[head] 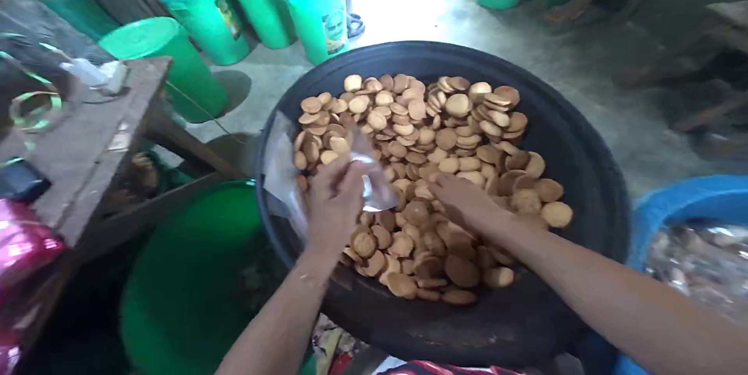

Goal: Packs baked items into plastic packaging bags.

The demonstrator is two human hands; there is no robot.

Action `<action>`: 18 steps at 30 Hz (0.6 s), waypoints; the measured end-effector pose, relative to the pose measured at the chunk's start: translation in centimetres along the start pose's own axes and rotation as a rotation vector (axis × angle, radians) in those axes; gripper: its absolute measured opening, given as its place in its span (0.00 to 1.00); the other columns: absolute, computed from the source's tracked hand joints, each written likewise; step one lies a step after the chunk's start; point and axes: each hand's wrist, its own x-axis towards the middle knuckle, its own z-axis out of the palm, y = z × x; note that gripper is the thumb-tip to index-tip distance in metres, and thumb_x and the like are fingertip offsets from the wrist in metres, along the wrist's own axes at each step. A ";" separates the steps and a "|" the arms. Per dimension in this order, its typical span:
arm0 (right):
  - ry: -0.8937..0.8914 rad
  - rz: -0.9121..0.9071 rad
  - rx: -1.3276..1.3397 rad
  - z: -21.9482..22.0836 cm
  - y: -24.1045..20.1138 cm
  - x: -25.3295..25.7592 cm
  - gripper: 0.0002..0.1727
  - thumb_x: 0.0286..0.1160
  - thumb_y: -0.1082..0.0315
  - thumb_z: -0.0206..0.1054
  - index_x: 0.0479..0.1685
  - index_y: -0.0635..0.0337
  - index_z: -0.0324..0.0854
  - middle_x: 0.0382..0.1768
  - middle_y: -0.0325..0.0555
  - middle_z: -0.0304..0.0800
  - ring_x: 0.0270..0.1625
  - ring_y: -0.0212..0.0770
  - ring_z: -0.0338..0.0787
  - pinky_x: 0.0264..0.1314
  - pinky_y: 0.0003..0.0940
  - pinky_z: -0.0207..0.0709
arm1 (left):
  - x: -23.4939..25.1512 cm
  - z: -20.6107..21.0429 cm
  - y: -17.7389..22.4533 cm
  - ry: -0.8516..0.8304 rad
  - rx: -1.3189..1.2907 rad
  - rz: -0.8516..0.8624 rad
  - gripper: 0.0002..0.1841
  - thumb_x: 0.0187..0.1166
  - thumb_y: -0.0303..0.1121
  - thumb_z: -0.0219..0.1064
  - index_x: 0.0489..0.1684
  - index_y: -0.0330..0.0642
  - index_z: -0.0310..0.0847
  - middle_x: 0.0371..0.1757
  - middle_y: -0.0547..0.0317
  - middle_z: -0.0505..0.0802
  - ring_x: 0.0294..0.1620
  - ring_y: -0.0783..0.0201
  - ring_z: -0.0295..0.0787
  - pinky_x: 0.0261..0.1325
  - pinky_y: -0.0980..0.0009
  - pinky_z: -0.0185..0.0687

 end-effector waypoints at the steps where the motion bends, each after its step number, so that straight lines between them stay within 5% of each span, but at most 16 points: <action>1: -0.024 0.055 -0.011 -0.2 -0.2 -0.4 0.26 0.86 0.63 0.61 0.80 0.64 0.71 0.72 0.68 0.80 0.74 0.70 0.80 0.71 0.68 0.74 | 0.9 1.1 0.5 0.001 0.051 -0.006 0.08 0.83 0.23 0.60 0.39 0.39 0.86 0.31 0.70 0.90 0.32 0.79 0.87 0.39 0.78 0.86; 5: 0.271 -0.194 0.001 2.0 -2.1 -0.1 0.23 0.79 0.64 0.68 0.68 0.72 0.80 0.61 0.73 0.86 0.61 0.73 0.89 0.58 0.71 0.81 | 4.1 4.4 1.2 -0.060 0.246 0.052 0.09 0.81 0.22 0.63 0.47 0.23 0.85 0.40 0.46 0.91 0.42 0.67 0.87 0.51 0.70 0.83; 8: 0.066 -0.174 -0.042 1.1 -4.7 1.2 0.36 0.79 0.50 0.69 0.70 0.78 0.75 0.67 0.81 0.79 0.70 0.79 0.80 0.66 0.74 0.75 | 4.8 5.0 -0.3 -0.146 0.336 0.155 0.11 0.79 0.22 0.65 0.52 0.21 0.79 0.38 0.40 0.88 0.37 0.57 0.86 0.44 0.63 0.84; 12: -0.001 -0.058 -0.073 1.2 -5.9 3.2 0.42 0.73 0.51 0.74 0.78 0.76 0.68 0.72 0.83 0.75 0.72 0.81 0.78 0.65 0.78 0.73 | 5.4 3.1 -3.0 -0.217 0.438 0.187 0.16 0.81 0.20 0.62 0.64 0.23 0.78 0.45 0.36 0.92 0.42 0.50 0.92 0.52 0.56 0.88; 14: -0.002 -0.037 -0.046 0.9 -5.7 3.3 0.37 0.71 0.57 0.74 0.73 0.78 0.72 0.66 0.85 0.77 0.65 0.85 0.81 0.60 0.80 0.74 | 6.1 2.3 -3.3 -0.223 0.462 0.154 0.15 0.82 0.20 0.60 0.64 0.23 0.80 0.49 0.36 0.92 0.47 0.49 0.92 0.57 0.55 0.86; 18: -0.012 -0.022 -0.085 0.6 -4.7 2.9 0.22 0.79 0.71 0.64 0.65 0.80 0.76 0.64 0.82 0.81 0.69 0.80 0.81 0.61 0.77 0.75 | 7.0 2.5 -3.7 -0.268 0.471 0.170 0.13 0.83 0.20 0.57 0.57 0.23 0.84 0.50 0.36 0.93 0.52 0.48 0.92 0.61 0.54 0.85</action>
